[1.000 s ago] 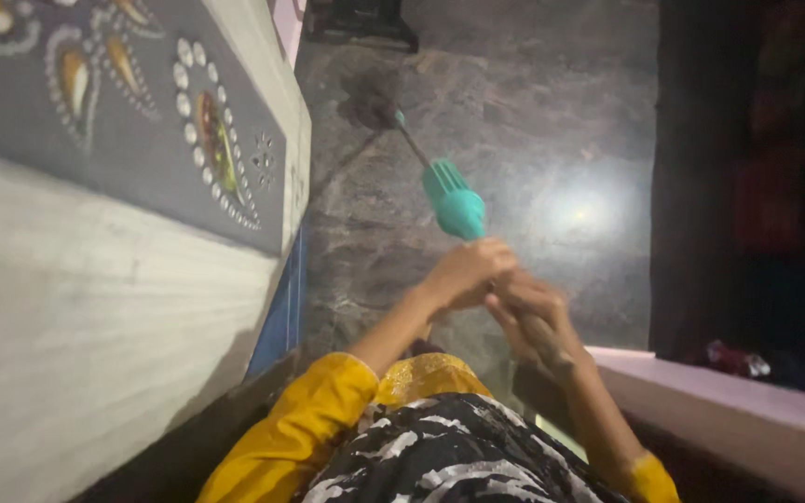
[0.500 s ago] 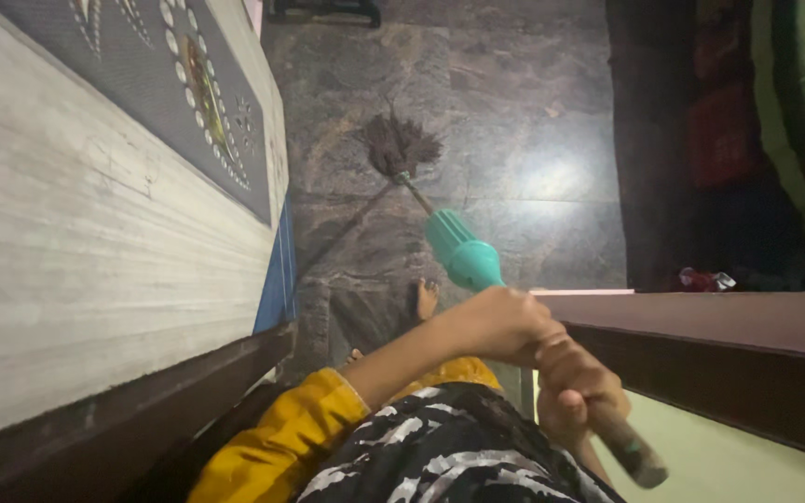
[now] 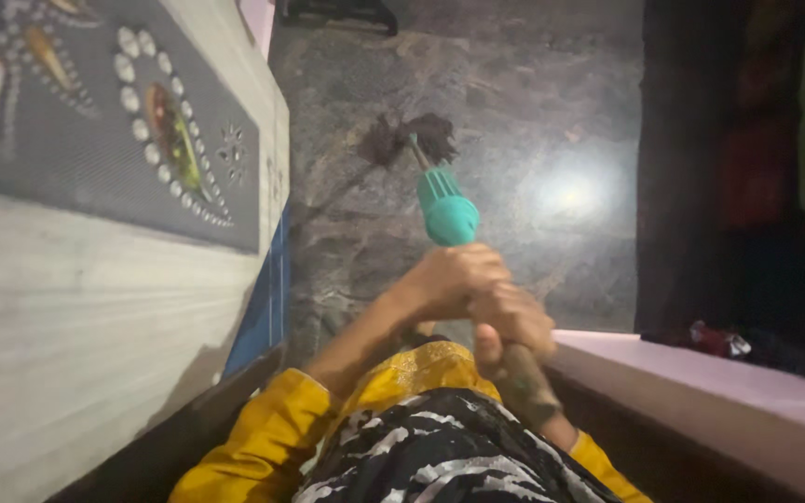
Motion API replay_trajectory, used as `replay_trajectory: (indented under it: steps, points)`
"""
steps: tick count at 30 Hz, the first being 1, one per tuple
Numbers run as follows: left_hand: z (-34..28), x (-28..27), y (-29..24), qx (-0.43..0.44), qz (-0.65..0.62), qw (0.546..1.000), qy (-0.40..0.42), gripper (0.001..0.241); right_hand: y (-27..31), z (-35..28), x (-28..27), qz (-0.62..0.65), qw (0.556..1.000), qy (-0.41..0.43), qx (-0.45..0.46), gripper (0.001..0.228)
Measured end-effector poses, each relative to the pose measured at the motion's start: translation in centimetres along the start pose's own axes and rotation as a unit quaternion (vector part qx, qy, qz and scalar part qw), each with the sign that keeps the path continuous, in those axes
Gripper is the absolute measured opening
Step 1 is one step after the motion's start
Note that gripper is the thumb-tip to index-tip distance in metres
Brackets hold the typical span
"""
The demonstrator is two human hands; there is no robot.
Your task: The person mops a tiled floor in a bedroom using a teal spin mop. They move the mop back and forth across the floor, covering areas near a bed and a cabinet.
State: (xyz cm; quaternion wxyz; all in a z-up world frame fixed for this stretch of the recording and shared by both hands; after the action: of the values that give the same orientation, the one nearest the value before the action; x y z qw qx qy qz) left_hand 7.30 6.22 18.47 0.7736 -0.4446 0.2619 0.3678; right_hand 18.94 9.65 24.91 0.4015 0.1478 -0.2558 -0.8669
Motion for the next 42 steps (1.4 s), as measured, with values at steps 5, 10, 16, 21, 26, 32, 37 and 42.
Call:
replay_trajectory:
  steps: [5,10,16,21,26,32,37,42]
  points:
    - [3.8,2.8,8.3,-0.084,0.007,0.996,0.008,0.012,-11.2,-0.2,-3.4,-0.013,0.999,0.028,-0.02,0.022]
    - [6.5,7.4,17.5,-0.072,-0.068,0.995,-0.026,0.019,-19.0,-1.6,-7.6,-0.077,0.976,0.166,0.122,0.015]
    - [5.6,11.9,20.0,-0.089,-0.087,0.992,0.007,0.017,-19.6,-2.9,-9.2,-0.076,0.958,0.217,0.169,0.022]
    - [3.2,12.8,13.5,-0.072,-0.138,0.988,-0.013,0.021,-12.9,-6.3,-9.5,-0.12,0.943,0.221,0.22,0.016]
    - [-0.6,12.8,3.3,-0.051,-0.075,0.994,0.067,0.015,-0.7,-9.5,-6.9,-0.189,0.916,0.186,0.3,0.013]
    - [-3.3,6.3,-10.5,0.069,-0.117,0.984,0.115,0.01,15.2,-8.6,-2.8,-0.262,0.916,0.044,0.301,0.028]
    - [-5.8,2.5,-19.1,0.083,-0.127,0.976,0.159,0.018,24.3,-8.6,-0.3,-0.129,0.963,-0.037,0.233,0.033]
    - [-7.1,3.4,-20.1,0.096,-0.144,0.97,0.171,0.02,20.4,-12.5,0.7,-0.033,0.986,-0.161,-0.029,0.024]
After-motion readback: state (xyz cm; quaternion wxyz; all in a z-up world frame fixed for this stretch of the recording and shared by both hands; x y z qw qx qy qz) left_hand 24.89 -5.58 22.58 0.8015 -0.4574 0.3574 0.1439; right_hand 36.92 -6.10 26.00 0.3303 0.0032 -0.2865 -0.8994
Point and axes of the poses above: each hand's wrist, its own z-axis towards the middle knuckle, its own x-axis out of the palm, y = z × x, the point moved 1 cm from there along z, towards the middle knuckle, and after that the axes turned 6 degrees about z, right-handed, at the moved point
